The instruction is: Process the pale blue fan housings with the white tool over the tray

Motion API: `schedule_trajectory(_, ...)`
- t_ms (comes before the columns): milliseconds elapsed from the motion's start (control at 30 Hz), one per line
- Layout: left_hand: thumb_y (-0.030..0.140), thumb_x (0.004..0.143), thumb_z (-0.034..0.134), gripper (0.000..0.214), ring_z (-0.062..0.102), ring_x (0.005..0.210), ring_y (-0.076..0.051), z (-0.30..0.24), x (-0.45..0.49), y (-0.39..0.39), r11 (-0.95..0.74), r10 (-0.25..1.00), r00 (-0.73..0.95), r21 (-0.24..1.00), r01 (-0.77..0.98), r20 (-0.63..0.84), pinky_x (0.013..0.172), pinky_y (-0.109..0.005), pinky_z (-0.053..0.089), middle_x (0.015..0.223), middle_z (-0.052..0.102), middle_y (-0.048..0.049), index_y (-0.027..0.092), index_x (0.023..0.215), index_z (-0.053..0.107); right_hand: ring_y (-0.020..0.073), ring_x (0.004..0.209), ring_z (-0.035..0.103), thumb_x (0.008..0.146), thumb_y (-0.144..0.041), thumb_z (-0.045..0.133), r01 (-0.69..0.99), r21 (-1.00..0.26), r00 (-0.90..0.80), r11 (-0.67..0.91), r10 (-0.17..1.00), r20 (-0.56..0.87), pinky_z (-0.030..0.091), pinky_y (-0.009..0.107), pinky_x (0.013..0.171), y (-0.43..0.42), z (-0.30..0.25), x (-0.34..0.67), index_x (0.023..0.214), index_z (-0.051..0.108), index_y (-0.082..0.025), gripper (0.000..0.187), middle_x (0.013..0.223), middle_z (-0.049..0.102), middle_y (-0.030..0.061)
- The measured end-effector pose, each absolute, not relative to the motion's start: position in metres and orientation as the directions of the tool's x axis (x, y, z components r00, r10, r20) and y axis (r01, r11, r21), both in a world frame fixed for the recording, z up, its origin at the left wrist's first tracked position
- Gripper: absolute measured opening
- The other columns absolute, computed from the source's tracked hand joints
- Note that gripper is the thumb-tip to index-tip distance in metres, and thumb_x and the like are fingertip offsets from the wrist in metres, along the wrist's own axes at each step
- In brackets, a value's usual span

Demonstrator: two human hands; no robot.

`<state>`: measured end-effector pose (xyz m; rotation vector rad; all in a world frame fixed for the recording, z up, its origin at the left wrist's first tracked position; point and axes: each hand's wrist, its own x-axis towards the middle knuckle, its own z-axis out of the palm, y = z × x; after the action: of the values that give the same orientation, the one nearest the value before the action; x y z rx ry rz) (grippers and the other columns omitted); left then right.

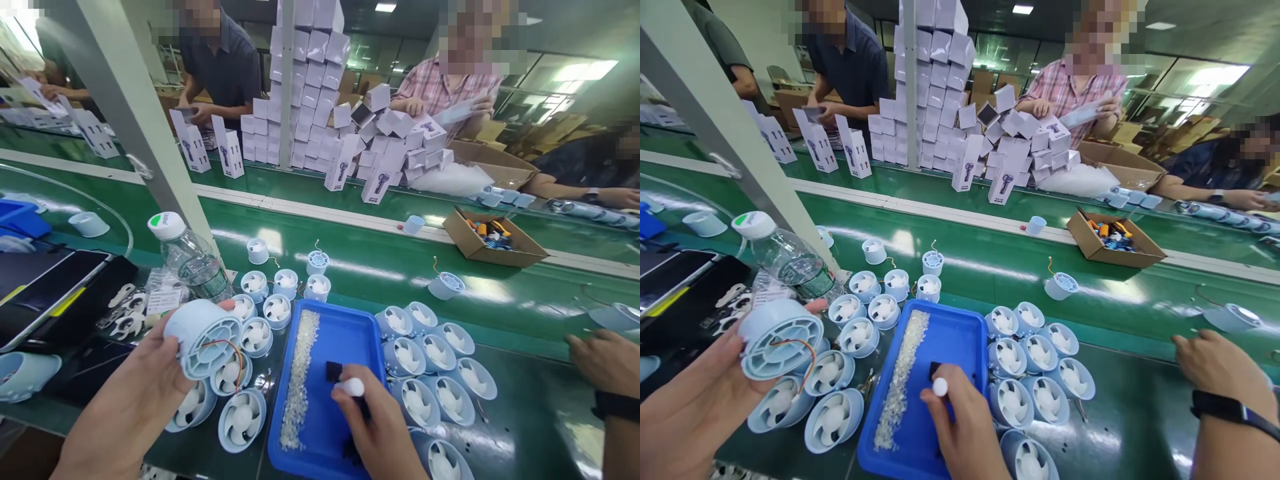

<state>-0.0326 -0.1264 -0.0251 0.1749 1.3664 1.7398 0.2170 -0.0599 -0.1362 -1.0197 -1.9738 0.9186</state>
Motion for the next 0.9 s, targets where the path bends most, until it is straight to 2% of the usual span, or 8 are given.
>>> schedule_trajectory(67, 0.033, 0.053, 0.088, 0.056, 0.071, 0.086, -0.025, -0.028, -0.038, -0.129, 0.008, 0.684, -0.593, 0.817, -0.576, -0.425, 0.067, -0.028, 0.062, 0.111, 0.074, -0.0031, 0.029, 0.106, 0.072, 0.0177, 0.089, 0.061, 0.095, -0.040, 0.048, 0.411, -0.854, -0.180, 0.318, 0.947, 0.266, 0.045, 0.025, 0.079, -0.068, -0.139, 0.221, 0.098, 0.056, -0.023, 0.019, 0.093, 0.064, 0.0039)
schedule_trajectory(133, 0.024, 0.048, 0.090, 0.049, 0.071, 0.076, -0.023, -0.031, -0.042, -0.131, -0.017, 0.659, -0.598, 0.786, -0.618, -0.456, 0.061, -0.027, 0.063, 0.097, 0.077, 0.0021, 0.032, 0.093, 0.075, 0.0198, 0.091, 0.058, 0.094, -0.049, 0.046, 0.430, -0.884, 0.058, 0.184, 0.971, 0.230, 0.043, 0.028, 0.081, -0.075, -0.142, 0.223, 0.098, 0.055, -0.022, 0.029, 0.093, 0.062, 0.0048)
schedule_trajectory(200, 0.018, 0.046, 0.089, 0.042, 0.071, 0.070, -0.023, -0.034, -0.043, -0.131, -0.038, 0.648, -0.595, 0.761, -0.648, -0.475, 0.055, -0.027, 0.063, 0.089, 0.078, 0.0040, 0.033, 0.083, 0.076, 0.0199, 0.087, 0.056, 0.092, -0.056, 0.045, 0.421, -0.900, 0.144, 0.115, 0.971, 0.191, 0.041, 0.029, 0.080, -0.079, -0.145, 0.224, 0.097, 0.053, -0.021, 0.035, 0.090, 0.060, 0.0041)
schedule_trajectory(367, 0.020, 0.062, 0.081, 0.015, 0.068, 0.065, -0.016, -0.031, -0.032, -0.127, -0.067, 0.636, -0.632, 0.785, -0.616, -0.442, 0.051, -0.018, 0.058, 0.079, 0.076, 0.0065, 0.029, 0.070, 0.073, 0.0197, 0.086, 0.053, 0.090, -0.059, 0.045, 0.418, -0.906, 0.144, 0.070, 0.979, 0.143, 0.037, 0.031, 0.080, -0.078, -0.147, 0.223, 0.095, 0.052, -0.022, 0.039, 0.090, 0.057, 0.0034)
schedule_trajectory(500, 0.022, 0.072, 0.074, 0.017, 0.066, 0.067, -0.014, -0.031, -0.029, -0.125, -0.030, 0.637, -0.628, 0.800, -0.600, -0.447, 0.054, -0.016, 0.056, 0.078, 0.074, 0.0058, 0.029, 0.087, 0.074, 0.0200, 0.086, 0.052, 0.088, -0.063, 0.045, 0.415, -0.909, 0.135, 0.038, 0.985, 0.103, 0.036, 0.032, 0.080, -0.076, -0.147, 0.224, 0.094, 0.052, -0.022, 0.041, 0.090, 0.056, 0.0033)
schedule_trajectory(600, 0.025, 0.072, 0.074, 0.015, 0.067, 0.073, -0.018, -0.032, -0.032, -0.127, 0.008, 0.650, -0.585, 0.774, -0.633, -0.485, 0.054, -0.020, 0.056, 0.078, 0.073, 0.0044, 0.030, 0.086, 0.073, 0.0201, 0.085, 0.053, 0.089, -0.062, 0.045, 0.437, -0.898, 0.123, 0.056, 0.985, 0.121, 0.037, 0.032, 0.080, -0.080, -0.150, 0.225, 0.094, 0.053, -0.023, 0.040, 0.090, 0.057, 0.0032)
schedule_trajectory(700, 0.025, 0.071, 0.076, 0.013, 0.068, 0.072, -0.016, -0.036, -0.035, -0.127, -0.028, 0.634, -0.616, 0.782, -0.623, -0.468, 0.056, -0.018, 0.058, 0.079, 0.074, 0.0050, 0.030, 0.083, 0.074, 0.0211, 0.090, 0.056, 0.090, -0.058, 0.047, 0.451, -0.884, 0.085, 0.125, 0.980, 0.182, 0.039, 0.032, 0.084, -0.084, -0.154, 0.227, 0.095, 0.055, -0.024, 0.036, 0.093, 0.060, 0.0036)
schedule_trajectory(900, 0.030, 0.064, 0.083, 0.032, 0.070, 0.076, -0.022, -0.053, -0.034, -0.121, -0.038, 0.691, -0.591, 0.796, -0.604, -0.415, 0.061, -0.029, 0.062, 0.088, 0.077, -0.0049, 0.021, 0.093, 0.073, 0.0202, 0.089, 0.062, 0.091, -0.048, 0.051, 0.437, -0.869, -0.023, 0.233, 0.968, 0.248, 0.047, 0.030, 0.078, -0.066, -0.152, 0.221, 0.098, 0.060, -0.022, 0.029, 0.096, 0.066, 0.0054)
